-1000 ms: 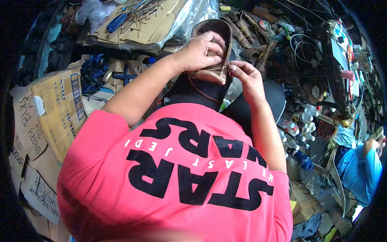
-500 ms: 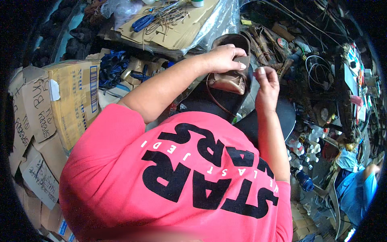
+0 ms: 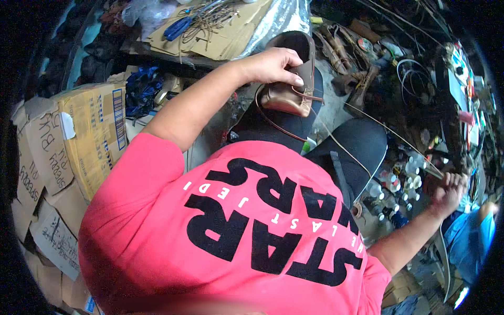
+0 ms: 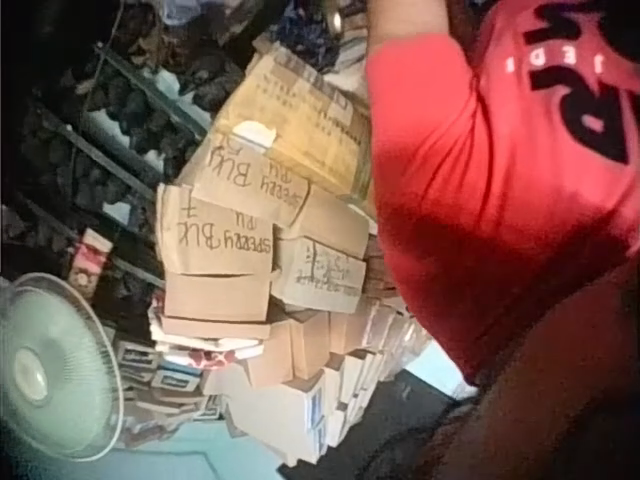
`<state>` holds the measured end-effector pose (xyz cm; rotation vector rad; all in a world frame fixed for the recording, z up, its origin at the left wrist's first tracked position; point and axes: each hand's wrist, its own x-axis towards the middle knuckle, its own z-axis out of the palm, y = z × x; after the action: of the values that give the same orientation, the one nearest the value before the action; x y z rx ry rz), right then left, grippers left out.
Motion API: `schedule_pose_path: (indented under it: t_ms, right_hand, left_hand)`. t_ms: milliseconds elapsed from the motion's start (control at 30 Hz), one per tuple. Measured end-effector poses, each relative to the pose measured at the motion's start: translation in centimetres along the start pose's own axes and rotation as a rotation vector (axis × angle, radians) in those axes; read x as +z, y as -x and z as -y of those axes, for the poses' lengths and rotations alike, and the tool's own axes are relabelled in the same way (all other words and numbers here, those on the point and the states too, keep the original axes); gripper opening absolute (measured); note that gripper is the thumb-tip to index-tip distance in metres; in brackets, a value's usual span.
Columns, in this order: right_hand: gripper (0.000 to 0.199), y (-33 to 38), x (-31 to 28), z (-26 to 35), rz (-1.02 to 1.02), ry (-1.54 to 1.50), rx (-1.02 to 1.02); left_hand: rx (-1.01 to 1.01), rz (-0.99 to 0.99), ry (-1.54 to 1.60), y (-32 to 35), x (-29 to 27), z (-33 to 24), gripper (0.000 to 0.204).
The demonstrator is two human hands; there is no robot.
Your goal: The recorder is hand-stitching a leather shoe upper using a needle and thread.
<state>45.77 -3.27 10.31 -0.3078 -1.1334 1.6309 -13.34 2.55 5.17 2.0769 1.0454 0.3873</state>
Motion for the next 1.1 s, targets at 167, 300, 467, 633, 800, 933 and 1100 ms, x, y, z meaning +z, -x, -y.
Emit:
schedule_pose_path:
  t_ms: [167,300,467,633,800,933,1100]
  right_hand:
    - [0.027,-6.4,12.9,-12.7,-0.702,1.021,0.182]
    - [0.018,-10.2,18.2,-20.7,-0.318,1.067,0.27]
    - [0.015,-12.8,21.0,-25.2,-0.093,1.134,0.196]
    - [0.013,-12.8,20.8,-26.7,-0.026,1.218,0.218]
    - [0.013,-12.8,21.2,-26.8,-0.033,1.257,0.224]
    - [0.013,-13.5,22.5,-25.4,0.022,1.39,0.274]
    - [0.013,-13.9,21.9,-26.3,0.106,1.43,0.223]
  left_hand:
    - [-0.075,0.097,0.067,-0.4,0.4,-0.4,0.03]
    - [-0.059,0.114,0.201,-0.7,1.0,0.0,0.027]
    - [-0.046,0.12,0.214,-0.7,1.0,-0.4,0.026]
    - [-0.026,0.143,0.166,-0.3,0.3,-0.5,0.028]
    - [-0.039,0.202,0.199,-0.5,-0.6,-0.5,0.032]
    - [0.086,0.169,-0.088,-0.7,-0.7,-1.0,0.037]
    - [0.006,0.081,-0.312,-0.8,0.2,-2.7,0.034]
